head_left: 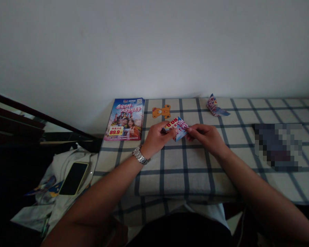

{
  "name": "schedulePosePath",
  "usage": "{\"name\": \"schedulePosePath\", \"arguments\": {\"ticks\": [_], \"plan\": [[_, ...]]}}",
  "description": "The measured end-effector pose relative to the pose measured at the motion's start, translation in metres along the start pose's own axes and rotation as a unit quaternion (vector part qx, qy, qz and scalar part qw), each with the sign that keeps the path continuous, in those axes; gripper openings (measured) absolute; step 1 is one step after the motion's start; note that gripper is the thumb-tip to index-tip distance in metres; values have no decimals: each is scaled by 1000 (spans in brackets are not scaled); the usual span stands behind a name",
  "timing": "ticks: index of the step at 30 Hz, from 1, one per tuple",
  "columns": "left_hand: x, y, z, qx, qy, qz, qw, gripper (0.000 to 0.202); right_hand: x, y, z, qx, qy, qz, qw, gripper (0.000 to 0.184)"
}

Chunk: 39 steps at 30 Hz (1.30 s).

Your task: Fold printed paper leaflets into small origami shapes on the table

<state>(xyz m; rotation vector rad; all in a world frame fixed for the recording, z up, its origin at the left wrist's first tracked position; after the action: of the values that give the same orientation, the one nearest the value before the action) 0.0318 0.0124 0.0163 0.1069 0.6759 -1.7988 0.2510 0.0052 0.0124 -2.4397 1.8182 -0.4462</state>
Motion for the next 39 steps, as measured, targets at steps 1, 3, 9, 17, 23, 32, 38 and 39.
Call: {"name": "schedulePosePath", "arguments": {"ticks": [1,3,9,17,23,32,38,39], "plan": [[0,0,0,3,3,2,1000,38,-1,0,1,-13,4,-2,1000,39],[-1,-1,0,1,10,5,1000,39,-1,-1,1,-16,6,6,1000,40],[-1,-1,2,-14,17,3,1000,38,-1,1,0,-29,17,10,999,49],[1,4,2,-33,12,-23,999,42,-1,11,1,-36,19,-31,999,39],[2,7,4,-20,4,-45,999,42,1,10,2,-12,1,-7,1000,32],[-2,3,9,63,-7,-51,997,39,1,4,-1,17,-10,28,999,38],[0,2,2,28,-10,-44,999,38,1,6,0,17,-8,21,1000,37],[0,3,2,23,-10,-42,999,37,1,7,-1,13,-8,14,1000,36]]}}
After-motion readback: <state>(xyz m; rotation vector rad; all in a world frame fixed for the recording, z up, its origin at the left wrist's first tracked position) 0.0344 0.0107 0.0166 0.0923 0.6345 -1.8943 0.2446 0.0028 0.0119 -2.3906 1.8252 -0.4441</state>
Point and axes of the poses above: each hand's wrist, its own x-axis away from the middle knuckle, its own y-axis out of the palm, z = x × y, the point moved 3 cm from there along -x, towards the middle knuckle, and after that the axes turned 13 degrees about y, right-handed, at the moved point
